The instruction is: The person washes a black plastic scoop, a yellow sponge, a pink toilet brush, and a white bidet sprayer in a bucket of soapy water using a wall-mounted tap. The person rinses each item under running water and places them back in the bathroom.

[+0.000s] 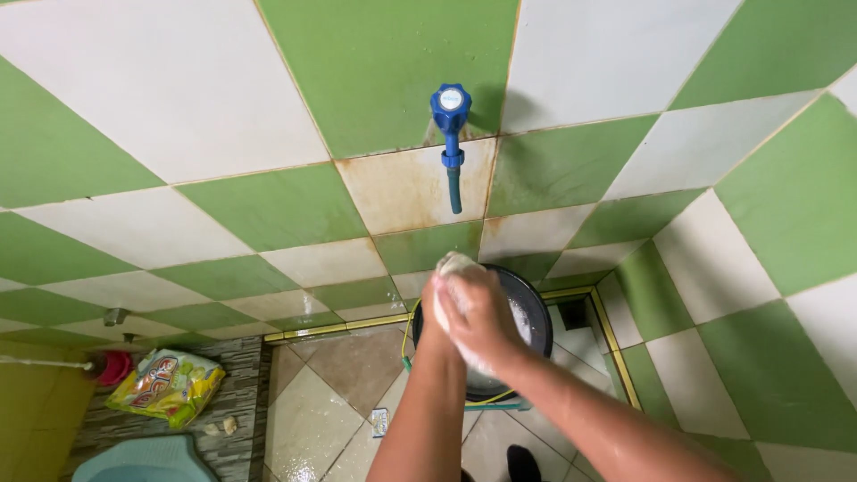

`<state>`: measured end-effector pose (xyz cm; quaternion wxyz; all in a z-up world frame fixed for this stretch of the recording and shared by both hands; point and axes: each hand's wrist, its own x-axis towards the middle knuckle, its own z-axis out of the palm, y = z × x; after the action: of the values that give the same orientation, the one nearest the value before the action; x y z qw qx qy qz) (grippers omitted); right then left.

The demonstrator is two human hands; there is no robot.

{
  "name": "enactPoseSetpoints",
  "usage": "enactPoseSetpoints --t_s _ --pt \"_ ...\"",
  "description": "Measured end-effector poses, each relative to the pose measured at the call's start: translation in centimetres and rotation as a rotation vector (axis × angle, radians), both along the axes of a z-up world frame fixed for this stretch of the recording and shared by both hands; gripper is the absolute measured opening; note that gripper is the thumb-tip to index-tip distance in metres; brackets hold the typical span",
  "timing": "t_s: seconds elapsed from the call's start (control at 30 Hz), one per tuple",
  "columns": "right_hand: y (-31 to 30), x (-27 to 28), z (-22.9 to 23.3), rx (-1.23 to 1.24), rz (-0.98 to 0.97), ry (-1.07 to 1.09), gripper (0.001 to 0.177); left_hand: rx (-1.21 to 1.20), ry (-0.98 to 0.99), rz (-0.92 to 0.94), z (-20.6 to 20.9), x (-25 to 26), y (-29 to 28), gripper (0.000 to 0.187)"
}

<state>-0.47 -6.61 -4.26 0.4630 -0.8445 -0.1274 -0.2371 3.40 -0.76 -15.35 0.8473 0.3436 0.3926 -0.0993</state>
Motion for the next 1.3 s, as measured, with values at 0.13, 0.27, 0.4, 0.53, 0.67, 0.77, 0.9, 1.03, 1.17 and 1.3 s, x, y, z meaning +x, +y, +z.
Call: enactPoseSetpoints --t_s 0.13,0.27,0.4,0.53,0.67,0.77,0.9,1.03,1.17,1.3 --pt "-0.6 0.2 -0.5 -0.045 0.023 -0.067 0.029 -0.230 -0.134 -0.064 0.1 -1.7 0.0 0.027" --pt "-5.8 9.4 -7.9 0.113 -0.238 0.322 0.037 1.230 -0.355 -0.889 -9.8 0.0 -1.5 0.039" --pt "-2.1 2.7 -2.0 0.102 -0.156 0.167 0.044 1.182 -0.366 -0.807 3.6 -3.5 1.4 0.036" --pt "0.1 -2.5 -0.1 -0.017 0.008 0.050 0.031 0.788 -0.168 -0.602 3.8 -3.2 0.6 0.027" --pt "-3.4 4.8 -4.4 -0.064 -0.135 -0.091 0.047 0.281 0.071 -0.327 4.4 -3.2 -0.2 0.020" --pt "-4.9 9.1 -8.1 0.093 -0.275 0.304 0.044 0.330 -0.141 -0.396 6.4 -3.6 -0.4 0.006" --pt "-1.7 0.2 -3.1 0.024 -0.133 0.068 0.041 0.113 -0.115 -0.166 2.1 -1.1 1.2 0.027" --pt "-1.5 -1.1 -3.9 -0.104 -0.032 -0.007 0.021 0.802 -0.145 -0.595 0.3 0.3 2.9 0.035" --pt "-7.5 8.0 -9.3 0.030 -0.208 0.437 0.050 0.062 -0.061 -0.262 2.9 -3.4 -0.4 0.026" --pt "-9.5 10.2 -14.3 0.081 -0.145 0.648 0.056 0.445 -0.235 -0.350 -6.4 -1.8 2.1 0.054"
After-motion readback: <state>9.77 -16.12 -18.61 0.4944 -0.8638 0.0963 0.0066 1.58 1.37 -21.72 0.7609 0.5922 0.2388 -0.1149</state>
